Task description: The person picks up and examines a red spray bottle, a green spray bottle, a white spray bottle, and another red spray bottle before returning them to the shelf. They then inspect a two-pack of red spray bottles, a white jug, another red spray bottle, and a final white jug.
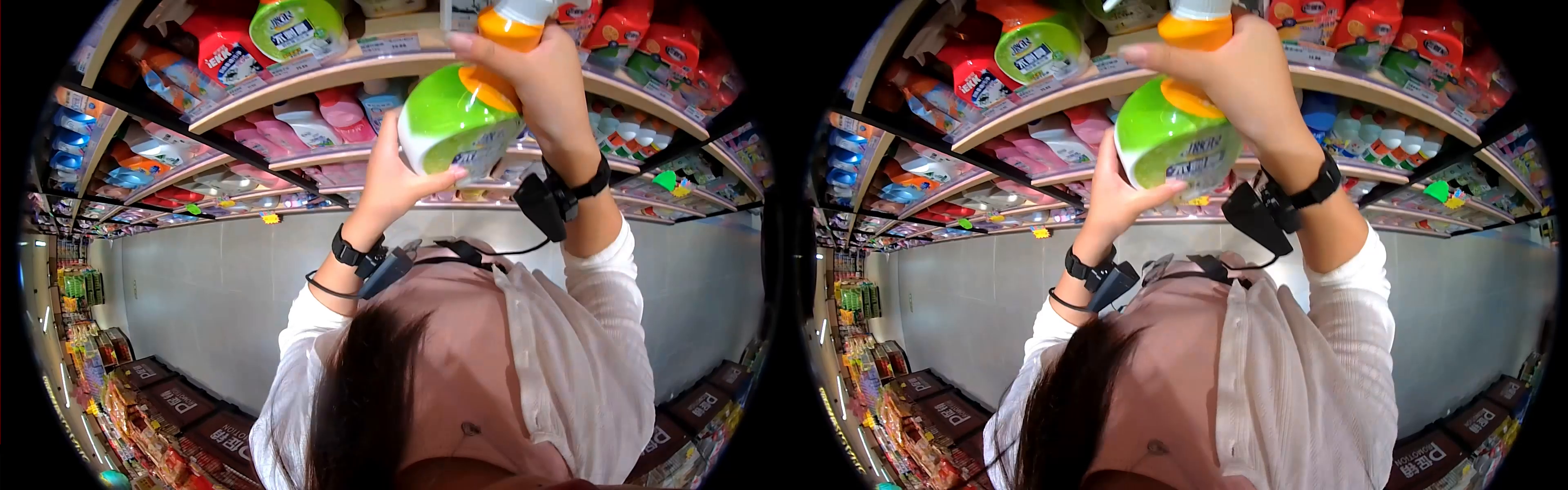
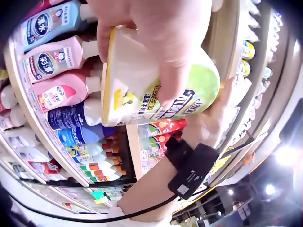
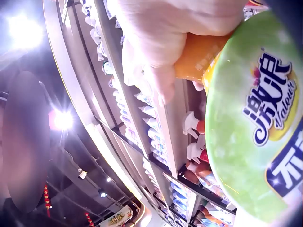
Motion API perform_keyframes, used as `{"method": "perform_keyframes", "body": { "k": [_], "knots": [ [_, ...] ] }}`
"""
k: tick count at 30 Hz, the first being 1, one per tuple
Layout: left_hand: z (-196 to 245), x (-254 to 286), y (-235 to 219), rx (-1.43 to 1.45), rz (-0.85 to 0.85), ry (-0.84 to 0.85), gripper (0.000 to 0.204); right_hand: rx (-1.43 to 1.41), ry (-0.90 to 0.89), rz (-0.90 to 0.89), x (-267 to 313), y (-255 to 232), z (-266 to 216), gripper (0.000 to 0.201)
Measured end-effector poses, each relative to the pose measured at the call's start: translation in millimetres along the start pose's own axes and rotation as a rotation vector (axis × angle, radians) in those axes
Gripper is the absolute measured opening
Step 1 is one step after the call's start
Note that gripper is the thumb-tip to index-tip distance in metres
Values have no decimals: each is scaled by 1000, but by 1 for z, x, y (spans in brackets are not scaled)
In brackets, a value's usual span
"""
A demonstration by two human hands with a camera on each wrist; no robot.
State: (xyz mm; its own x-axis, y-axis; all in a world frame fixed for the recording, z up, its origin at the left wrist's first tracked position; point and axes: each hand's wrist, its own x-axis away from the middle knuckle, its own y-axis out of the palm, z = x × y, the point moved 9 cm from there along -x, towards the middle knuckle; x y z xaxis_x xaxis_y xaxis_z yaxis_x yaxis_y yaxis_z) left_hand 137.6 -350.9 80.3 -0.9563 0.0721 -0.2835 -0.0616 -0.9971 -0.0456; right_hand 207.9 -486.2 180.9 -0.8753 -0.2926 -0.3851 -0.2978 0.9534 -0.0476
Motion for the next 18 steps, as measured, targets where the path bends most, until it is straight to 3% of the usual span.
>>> {"method": "perform_keyframes", "body": {
  "k": [3, 8, 10, 11, 14, 16, 17, 18],
  "knots": [
    [-1, 0, -5, 64, -26, 21, 83, -119, -42, -100, -2, 6, -11, 40],
    [3, -2, -3, 212, -162, -61, 84, -278, 77, -285, 1, 17, -7, 35],
    [10, -8, -5, 193, -199, -22, 85, -290, 63, -216, 1, 16, -15, 36],
    [6, -14, -11, 83, -229, -24, 89, -258, 19, -206, -2, 17, -23, 37],
    [46, -39, -25, 7, -208, 65, 91, -174, -111, -172, -18, 16, -54, 41],
    [73, -60, -46, -298, -136, 206, 90, -113, -287, -128, -32, 17, -79, 40],
    [88, -69, -52, -307, -111, 304, 88, -78, -320, -119, -38, 20, -90, 39],
    [115, -72, -54, -411, -47, 443, 83, -51, -480, -93, -45, 22, -101, 39]
  ]
}}
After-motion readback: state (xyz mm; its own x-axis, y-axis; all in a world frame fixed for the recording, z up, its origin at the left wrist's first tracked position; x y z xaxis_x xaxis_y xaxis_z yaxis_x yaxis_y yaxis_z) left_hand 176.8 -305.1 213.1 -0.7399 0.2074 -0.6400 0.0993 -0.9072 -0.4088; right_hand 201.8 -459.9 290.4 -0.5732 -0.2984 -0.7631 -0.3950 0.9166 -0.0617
